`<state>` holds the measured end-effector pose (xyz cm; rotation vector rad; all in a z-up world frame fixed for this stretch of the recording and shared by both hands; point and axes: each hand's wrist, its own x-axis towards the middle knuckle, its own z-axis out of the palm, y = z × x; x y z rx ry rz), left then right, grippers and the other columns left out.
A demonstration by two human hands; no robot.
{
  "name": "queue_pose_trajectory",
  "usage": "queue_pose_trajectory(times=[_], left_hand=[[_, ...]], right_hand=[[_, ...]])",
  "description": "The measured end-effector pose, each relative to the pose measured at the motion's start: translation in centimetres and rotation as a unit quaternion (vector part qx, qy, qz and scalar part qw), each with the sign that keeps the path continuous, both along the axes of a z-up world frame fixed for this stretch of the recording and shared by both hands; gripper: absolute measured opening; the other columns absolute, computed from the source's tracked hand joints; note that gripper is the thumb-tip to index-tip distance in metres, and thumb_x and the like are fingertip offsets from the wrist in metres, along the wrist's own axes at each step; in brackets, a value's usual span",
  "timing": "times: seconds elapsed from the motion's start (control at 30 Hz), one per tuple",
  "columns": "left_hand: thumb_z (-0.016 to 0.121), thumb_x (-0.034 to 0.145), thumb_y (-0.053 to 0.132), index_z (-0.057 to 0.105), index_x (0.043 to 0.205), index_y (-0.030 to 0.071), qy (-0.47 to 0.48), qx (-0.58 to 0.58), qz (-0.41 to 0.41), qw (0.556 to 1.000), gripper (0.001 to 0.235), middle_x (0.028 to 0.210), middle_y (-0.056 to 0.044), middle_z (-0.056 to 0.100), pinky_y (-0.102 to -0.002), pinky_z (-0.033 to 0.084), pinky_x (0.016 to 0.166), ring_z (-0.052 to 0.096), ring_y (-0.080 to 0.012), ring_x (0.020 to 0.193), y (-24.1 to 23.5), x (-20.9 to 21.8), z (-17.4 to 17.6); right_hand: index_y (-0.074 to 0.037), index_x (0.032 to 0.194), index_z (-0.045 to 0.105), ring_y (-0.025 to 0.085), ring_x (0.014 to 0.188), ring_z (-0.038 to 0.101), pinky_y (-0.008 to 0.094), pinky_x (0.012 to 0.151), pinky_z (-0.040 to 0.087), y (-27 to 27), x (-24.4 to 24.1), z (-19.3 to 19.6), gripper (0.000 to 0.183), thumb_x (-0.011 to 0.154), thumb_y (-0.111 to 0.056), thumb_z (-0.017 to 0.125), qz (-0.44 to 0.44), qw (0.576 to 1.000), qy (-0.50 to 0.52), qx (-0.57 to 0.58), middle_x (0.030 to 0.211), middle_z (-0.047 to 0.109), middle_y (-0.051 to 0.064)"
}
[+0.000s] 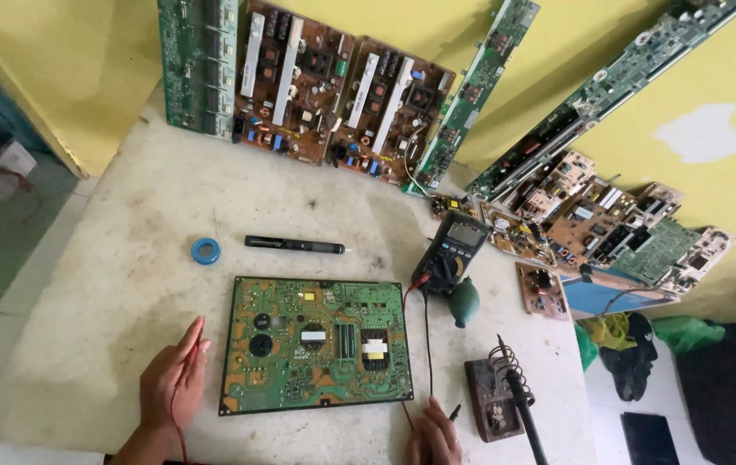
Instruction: The person uses a multimeter to test various points on a green circuit board placed on a white workbench. They move the multimeter probes across different components and traces on the board while observing the readings on the multimeter display.
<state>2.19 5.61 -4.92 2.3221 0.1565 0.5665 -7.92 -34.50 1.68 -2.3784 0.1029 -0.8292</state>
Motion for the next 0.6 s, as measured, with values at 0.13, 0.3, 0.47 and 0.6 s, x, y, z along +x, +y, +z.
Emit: queue_pose_trajectory(times=[0.13,0.3,0.47,0.6], left_hand=[[0.065,0.1,0.028,0.065,0.144,0.027,0.031,-0.007,0.007,0.999,0.045,0.08,-0.006,0.074,-0.038,0.054,0.066,0.063,-0.0216,0.066,0.1,0.1,-0.3],[0.069,0.101,0.021,0.063,0.145,0.026,-0.079,0.063,-0.003,0.995,0.045,0.065,-0.005,0.059,-0.037,0.05,0.056,0.051,-0.0187,0.056,0.2,0.2,-1.3],[0.069,0.1,0.023,0.069,0.138,0.024,-0.064,0.038,0.008,0.997,0.039,0.07,-0.003,0.066,-0.036,0.053,0.06,0.057,-0.0182,0.06,0.2,0.3,-1.3],[0.063,0.102,0.031,0.07,0.137,0.029,-0.001,0.039,0.033,0.999,0.035,0.07,-0.005,0.066,-0.04,0.054,0.064,0.061,-0.0225,0.063,0.0,0.2,-1.3]], right_hand=[[-0.004,0.081,0.073,0.028,0.119,0.074,0.031,0.094,0.062,-0.4,0.0,-0.7,0.006,0.082,-0.005,0.068,0.013,1.0,0.004,0.025,0.108,0.076,0.015],[-0.007,0.082,0.071,0.026,0.12,0.074,0.026,0.078,0.064,0.0,-0.4,1.1,0.007,0.085,-0.005,0.066,0.036,0.999,0.009,0.028,0.108,0.075,0.014],[-0.009,0.082,0.071,0.023,0.113,0.077,0.025,0.073,0.061,0.0,-0.5,1.7,0.005,0.083,-0.005,0.067,0.047,0.998,-0.012,0.03,0.114,0.075,0.014],[-0.011,0.087,0.073,0.019,0.105,0.079,0.023,0.061,0.059,-0.9,-0.8,1.3,0.009,0.081,-0.006,0.068,0.051,0.998,0.021,0.029,0.121,0.075,0.012]])
